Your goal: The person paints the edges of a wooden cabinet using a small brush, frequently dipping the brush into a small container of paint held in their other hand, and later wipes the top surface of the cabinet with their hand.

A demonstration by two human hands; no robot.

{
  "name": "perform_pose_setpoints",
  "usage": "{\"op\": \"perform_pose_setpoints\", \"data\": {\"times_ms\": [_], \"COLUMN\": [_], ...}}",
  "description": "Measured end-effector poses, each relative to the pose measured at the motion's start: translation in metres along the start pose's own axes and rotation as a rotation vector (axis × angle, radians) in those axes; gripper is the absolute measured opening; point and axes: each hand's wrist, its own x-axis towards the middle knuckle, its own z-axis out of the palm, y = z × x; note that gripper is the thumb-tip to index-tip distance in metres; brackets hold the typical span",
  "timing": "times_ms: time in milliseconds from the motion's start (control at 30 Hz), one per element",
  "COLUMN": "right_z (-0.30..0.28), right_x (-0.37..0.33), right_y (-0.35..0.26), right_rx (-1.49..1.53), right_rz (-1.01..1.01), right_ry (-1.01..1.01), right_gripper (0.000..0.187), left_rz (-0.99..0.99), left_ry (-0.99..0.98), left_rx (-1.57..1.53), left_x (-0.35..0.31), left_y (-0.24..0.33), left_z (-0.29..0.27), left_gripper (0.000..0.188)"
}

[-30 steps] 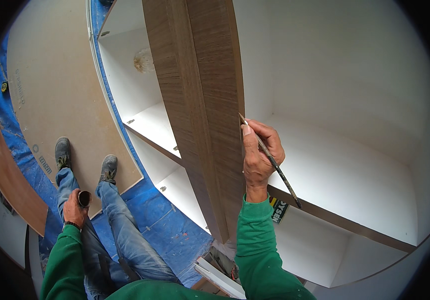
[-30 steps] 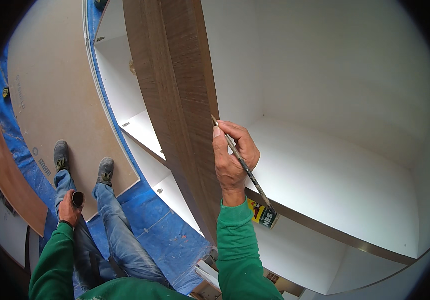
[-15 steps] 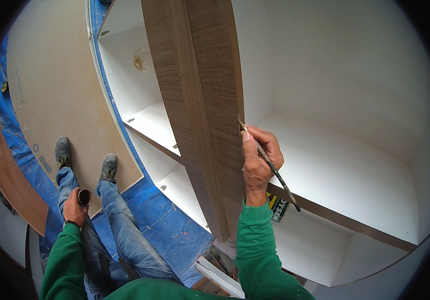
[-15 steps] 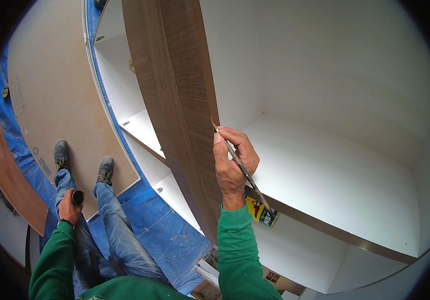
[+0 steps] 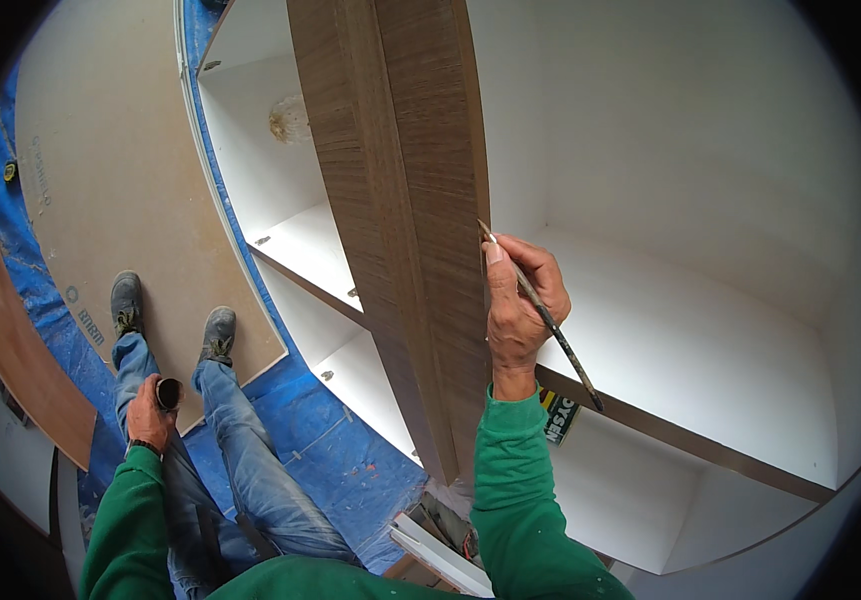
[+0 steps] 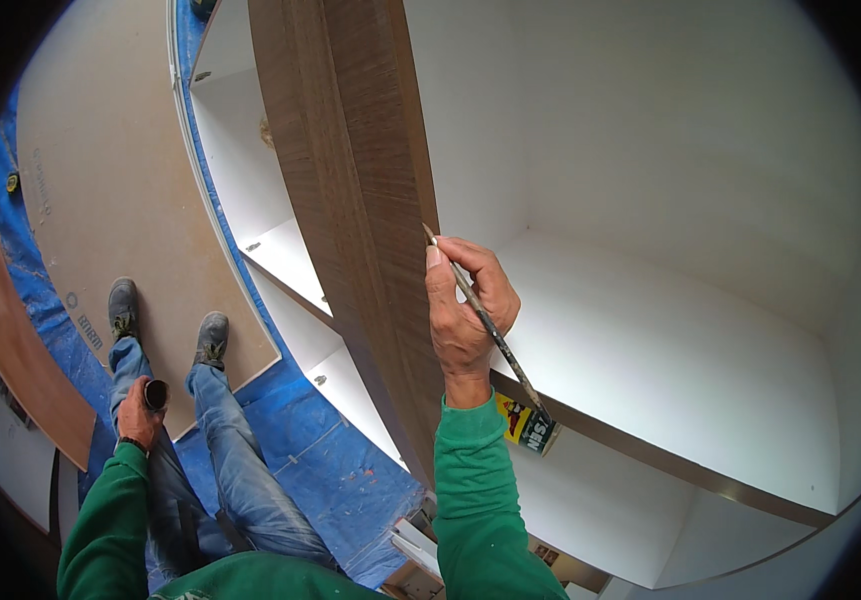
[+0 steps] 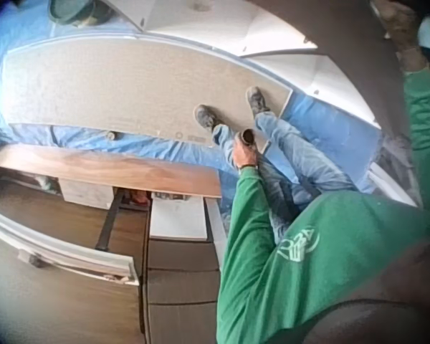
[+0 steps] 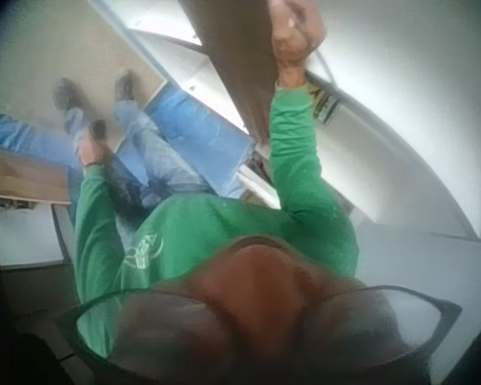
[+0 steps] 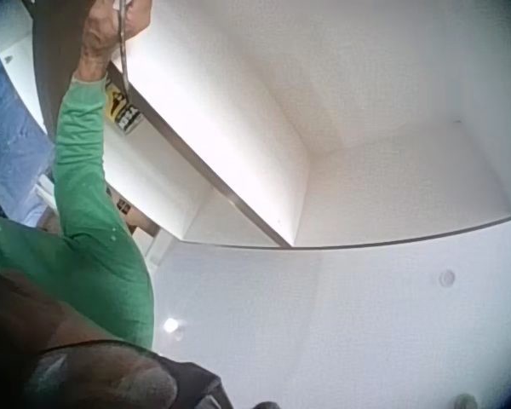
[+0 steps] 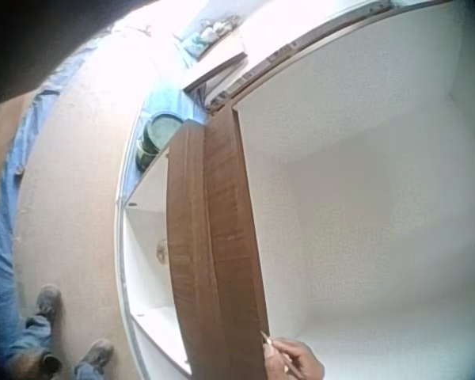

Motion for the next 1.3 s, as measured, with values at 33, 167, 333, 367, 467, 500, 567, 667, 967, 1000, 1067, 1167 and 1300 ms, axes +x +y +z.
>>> {"op": "perform_pose_setpoints", "data": {"times_ms": [33,167,333,367,467,500,567,667,967,1000,1067,1167,1300], "right_z": [0.000,0.000,0.000,-0.001,-0.002,-0.003,-0.004,-0.005,-0.010,-0.011,-0.012,-0.015,-0.015], "right_x": [0.000,0.000,0.000,0.000,-0.002,-0.002,-0.004,-0.007,-0.013,-0.014,-0.016,-0.019,-0.020], "right_y": [0.000,0.000,-0.002,-0.003,-0.001,-0.001,0.000,-0.001,0.000,0.001,0.002,0.001,0.001], "right_rx": [-0.015,-0.034,-0.042,-0.050,-0.077,-0.077,-0.077,-0.074,-0.073,-0.075,-0.080,-0.074,-0.032], "right_rz": [-0.002,0.005,-0.012,-0.019,-0.057,-0.060,-0.065,-0.048,-0.018,-0.017,-0.017,-0.012,-0.022], "right_ry": [0.000,-0.001,-0.004,-0.004,-0.010,-0.010,-0.011,-0.007,-0.009,-0.010,-0.014,-0.021,-0.014], "right_gripper": [0.009,0.009,0.009,0.009,0.009,0.009,0.009,0.010,0.011,0.011,0.011,0.012,0.012], "left_rz": [-0.005,-0.001,0.004,0.010,0.025,0.029,0.034,0.031,0.028,0.028,0.030,0.033,0.033], "left_ry": [-0.005,0.010,0.023,0.026,0.038,0.043,0.044,0.033,0.023,0.024,0.029,0.033,0.025], "left_rx": [0.004,0.001,-0.007,-0.005,-0.002,-0.003,-0.006,-0.007,-0.006,-0.007,-0.011,-0.010,-0.003], "left_x": [0.000,0.000,0.001,0.001,0.000,0.001,0.001,0.002,0.002,0.002,0.001,0.001,0.001], "left_y": [0.000,0.000,-0.002,-0.002,-0.002,-0.002,-0.004,-0.006,-0.005,-0.005,-0.005,-0.005,-0.007], "left_z": [0.000,0.000,0.004,0.003,0.002,0.002,0.004,0.006,0.005,0.005,0.006,0.006,0.006], "left_gripper": [0.067,0.067,0.067,0.066,0.066,0.066,0.065,0.065,0.065,0.065,0.065,0.065,0.065]}}
